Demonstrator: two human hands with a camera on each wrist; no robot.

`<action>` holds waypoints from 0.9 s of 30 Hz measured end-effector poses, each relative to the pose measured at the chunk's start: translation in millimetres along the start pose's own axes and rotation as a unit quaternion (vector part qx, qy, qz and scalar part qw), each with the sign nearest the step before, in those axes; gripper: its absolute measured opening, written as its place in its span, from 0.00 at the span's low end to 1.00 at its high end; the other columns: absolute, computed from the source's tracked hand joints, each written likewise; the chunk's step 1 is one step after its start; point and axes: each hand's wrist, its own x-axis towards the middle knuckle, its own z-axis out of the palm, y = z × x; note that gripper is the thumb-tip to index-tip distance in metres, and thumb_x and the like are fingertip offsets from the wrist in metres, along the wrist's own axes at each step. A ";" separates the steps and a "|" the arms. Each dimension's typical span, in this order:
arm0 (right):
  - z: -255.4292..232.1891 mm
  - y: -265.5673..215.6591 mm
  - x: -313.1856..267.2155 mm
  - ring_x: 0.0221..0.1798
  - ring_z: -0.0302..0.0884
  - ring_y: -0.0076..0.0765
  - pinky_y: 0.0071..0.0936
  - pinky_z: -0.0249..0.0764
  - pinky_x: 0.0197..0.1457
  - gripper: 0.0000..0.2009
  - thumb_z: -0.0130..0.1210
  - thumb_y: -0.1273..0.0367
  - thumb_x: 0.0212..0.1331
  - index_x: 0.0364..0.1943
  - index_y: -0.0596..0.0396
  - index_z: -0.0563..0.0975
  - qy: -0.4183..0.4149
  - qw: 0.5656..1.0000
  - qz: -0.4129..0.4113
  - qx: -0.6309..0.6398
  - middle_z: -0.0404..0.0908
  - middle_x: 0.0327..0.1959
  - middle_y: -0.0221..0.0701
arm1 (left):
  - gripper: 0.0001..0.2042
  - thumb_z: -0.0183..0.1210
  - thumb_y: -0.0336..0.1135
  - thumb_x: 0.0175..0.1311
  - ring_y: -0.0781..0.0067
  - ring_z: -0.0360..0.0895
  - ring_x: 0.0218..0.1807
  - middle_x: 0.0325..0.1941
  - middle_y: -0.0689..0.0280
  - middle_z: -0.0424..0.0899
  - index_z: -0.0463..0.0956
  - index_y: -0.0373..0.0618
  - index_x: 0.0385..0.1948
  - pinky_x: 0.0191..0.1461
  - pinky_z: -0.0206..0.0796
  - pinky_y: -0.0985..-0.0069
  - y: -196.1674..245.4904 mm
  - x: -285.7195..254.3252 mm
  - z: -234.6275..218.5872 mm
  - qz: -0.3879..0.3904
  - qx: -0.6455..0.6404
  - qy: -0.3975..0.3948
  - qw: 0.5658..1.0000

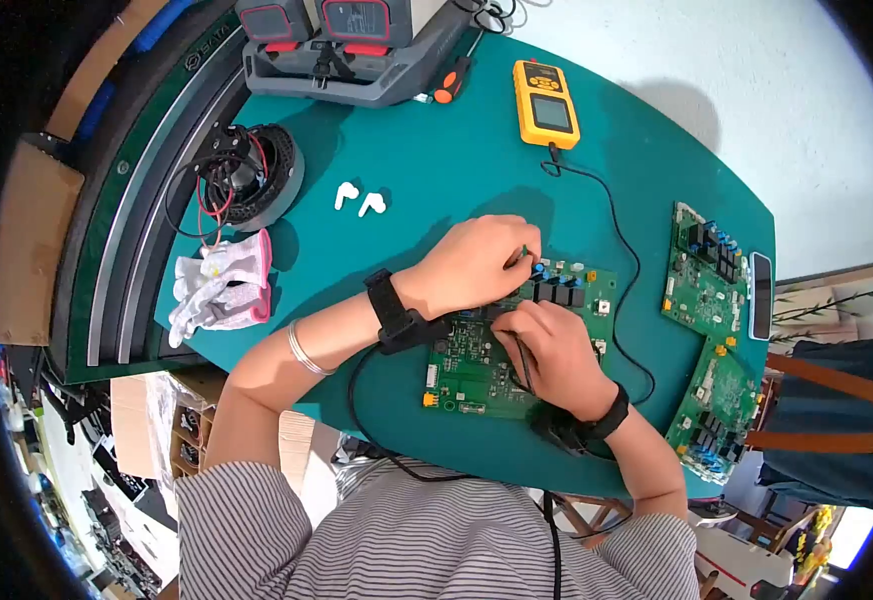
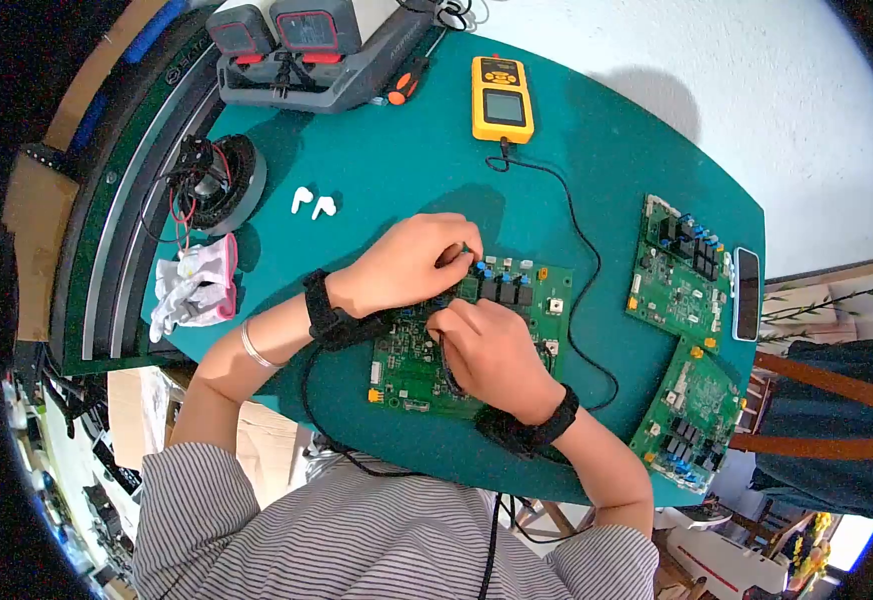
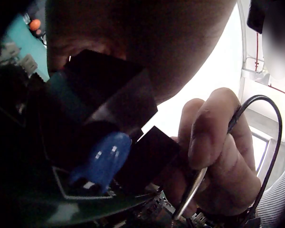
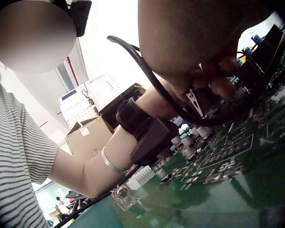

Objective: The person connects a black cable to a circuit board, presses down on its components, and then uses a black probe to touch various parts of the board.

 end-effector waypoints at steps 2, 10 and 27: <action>0.5 -0.1 -0.5 0.27 0.72 0.42 0.37 0.68 0.33 0.10 0.59 0.79 0.50 0.35 0.52 0.73 0.001 1.000 0.004 0.005 0.73 0.28 0.32 | 0.03 0.57 0.25 0.58 0.60 0.71 0.24 0.25 0.59 0.72 0.75 0.42 0.33 0.28 0.61 0.63 0.4 0.0 -0.4 0.000 0.003 -0.001 1.000; 0.4 0.0 -1.3 0.25 0.73 0.41 0.36 0.67 0.31 0.08 0.60 0.78 0.51 0.31 0.53 0.73 0.010 1.000 0.015 0.004 0.75 0.22 0.31 | 0.03 0.57 0.25 0.59 0.60 0.72 0.25 0.25 0.58 0.72 0.75 0.42 0.33 0.29 0.62 0.63 -0.3 -0.5 -0.5 -0.002 -0.010 -0.004 1.000; -0.6 0.2 -1.6 0.20 0.68 0.35 0.33 0.63 0.26 0.10 0.66 0.73 0.50 0.37 0.50 0.80 0.069 0.997 -0.043 0.002 0.68 0.17 0.27 | 0.03 0.58 0.26 0.59 0.60 0.74 0.25 0.26 0.58 0.73 0.75 0.43 0.34 0.29 0.63 0.64 1.1 -0.4 -0.3 0.006 0.011 -0.002 1.000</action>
